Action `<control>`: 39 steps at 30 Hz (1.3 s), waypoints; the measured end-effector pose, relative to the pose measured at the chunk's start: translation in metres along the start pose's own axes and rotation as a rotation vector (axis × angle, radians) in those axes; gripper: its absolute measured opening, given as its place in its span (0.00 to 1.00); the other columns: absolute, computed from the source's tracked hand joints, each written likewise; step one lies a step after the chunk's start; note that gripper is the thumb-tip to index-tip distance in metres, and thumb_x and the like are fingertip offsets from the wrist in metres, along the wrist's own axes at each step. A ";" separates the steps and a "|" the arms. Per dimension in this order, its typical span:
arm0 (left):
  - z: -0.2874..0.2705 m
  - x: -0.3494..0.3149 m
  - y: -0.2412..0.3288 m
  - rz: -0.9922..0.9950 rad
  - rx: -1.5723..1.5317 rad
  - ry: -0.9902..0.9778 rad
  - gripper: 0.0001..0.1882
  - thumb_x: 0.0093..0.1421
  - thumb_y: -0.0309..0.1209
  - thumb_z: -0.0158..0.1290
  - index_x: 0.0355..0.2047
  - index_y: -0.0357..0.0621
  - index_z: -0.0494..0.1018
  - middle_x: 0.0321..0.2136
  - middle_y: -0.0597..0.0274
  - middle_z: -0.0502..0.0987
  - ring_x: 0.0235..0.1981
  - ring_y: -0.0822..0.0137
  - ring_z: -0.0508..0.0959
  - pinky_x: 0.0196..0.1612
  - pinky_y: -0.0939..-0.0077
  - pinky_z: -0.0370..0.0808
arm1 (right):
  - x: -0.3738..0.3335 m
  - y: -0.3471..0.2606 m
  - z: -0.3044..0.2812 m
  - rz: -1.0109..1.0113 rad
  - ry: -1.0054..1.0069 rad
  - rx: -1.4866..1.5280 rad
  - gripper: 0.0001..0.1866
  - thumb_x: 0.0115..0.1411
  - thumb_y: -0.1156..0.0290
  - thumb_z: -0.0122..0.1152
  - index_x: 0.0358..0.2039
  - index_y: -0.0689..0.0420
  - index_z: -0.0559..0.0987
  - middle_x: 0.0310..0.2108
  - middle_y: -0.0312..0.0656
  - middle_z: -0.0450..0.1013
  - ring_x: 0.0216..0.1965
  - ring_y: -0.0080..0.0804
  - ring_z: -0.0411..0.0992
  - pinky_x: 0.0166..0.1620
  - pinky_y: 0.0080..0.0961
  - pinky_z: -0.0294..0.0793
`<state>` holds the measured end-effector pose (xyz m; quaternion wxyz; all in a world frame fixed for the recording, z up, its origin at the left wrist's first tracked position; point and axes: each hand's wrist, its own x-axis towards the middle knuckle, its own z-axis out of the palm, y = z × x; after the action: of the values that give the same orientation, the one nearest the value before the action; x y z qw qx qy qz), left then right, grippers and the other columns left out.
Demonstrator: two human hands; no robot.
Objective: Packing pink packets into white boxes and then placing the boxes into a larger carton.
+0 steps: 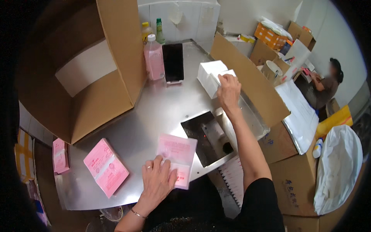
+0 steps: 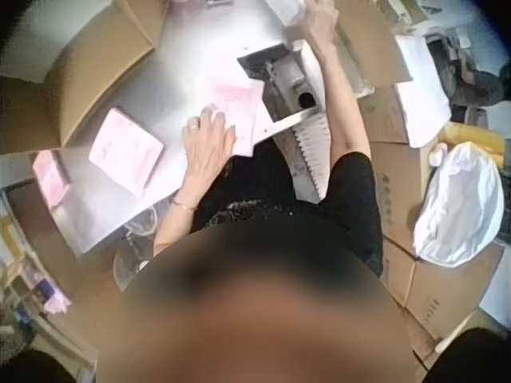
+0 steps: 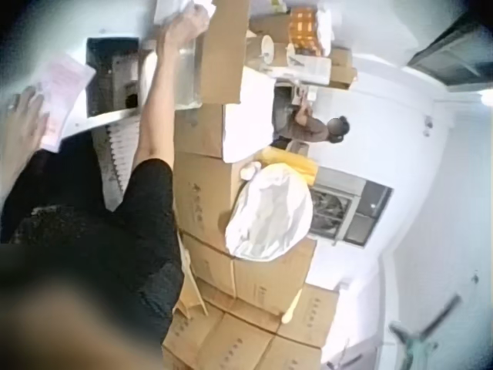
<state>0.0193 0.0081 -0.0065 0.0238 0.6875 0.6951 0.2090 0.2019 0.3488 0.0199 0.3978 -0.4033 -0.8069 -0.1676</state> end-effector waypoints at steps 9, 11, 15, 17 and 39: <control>-0.026 -0.010 -0.013 -0.082 -0.096 0.042 0.33 0.49 0.35 0.60 0.58 0.44 0.70 0.40 0.49 0.70 0.40 0.53 0.70 0.42 0.57 0.66 | -0.160 -0.177 -0.119 -0.472 -0.566 0.646 0.16 0.55 0.72 0.59 0.45 0.57 0.79 0.48 0.54 0.73 0.55 0.54 0.70 0.62 0.61 0.63; -0.018 -0.011 -0.008 -0.008 -0.088 0.042 0.37 0.49 0.36 0.60 0.61 0.43 0.67 0.39 0.48 0.69 0.40 0.50 0.70 0.42 0.57 0.67 | -0.175 -0.184 -0.104 -0.478 -0.273 0.546 0.18 0.54 0.71 0.60 0.47 0.59 0.78 0.46 0.56 0.72 0.51 0.54 0.70 0.63 0.66 0.58; -0.005 -0.004 0.011 0.005 -0.159 0.080 0.42 0.52 0.31 0.60 0.67 0.39 0.59 0.37 0.48 0.68 0.39 0.47 0.70 0.42 0.55 0.67 | -0.123 -0.186 -0.049 -0.316 -0.557 0.357 0.15 0.55 0.70 0.59 0.42 0.61 0.77 0.40 0.51 0.72 0.44 0.50 0.72 0.61 0.69 0.55; -0.018 -0.007 0.012 -0.037 -0.229 0.038 0.36 0.55 0.27 0.61 0.64 0.38 0.64 0.36 0.51 0.68 0.38 0.50 0.70 0.41 0.58 0.67 | -0.125 -0.172 -0.042 -0.194 -0.589 0.358 0.15 0.54 0.70 0.60 0.43 0.60 0.77 0.40 0.50 0.74 0.45 0.50 0.73 0.62 0.68 0.56; -0.086 -0.079 -0.106 -0.545 0.101 0.127 0.10 0.57 0.20 0.53 0.40 0.41 0.71 0.37 0.51 0.71 0.41 0.48 0.68 0.45 0.53 0.63 | 0.077 0.012 0.065 0.281 -0.464 -0.025 0.26 0.65 0.52 0.48 0.29 0.60 0.85 0.33 0.57 0.79 0.40 0.57 0.77 0.47 0.48 0.77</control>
<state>-0.1045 -0.0868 0.0174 0.0010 0.4611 0.8639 0.2027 0.1510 0.4344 0.0385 0.2165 -0.5440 -0.8103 -0.0238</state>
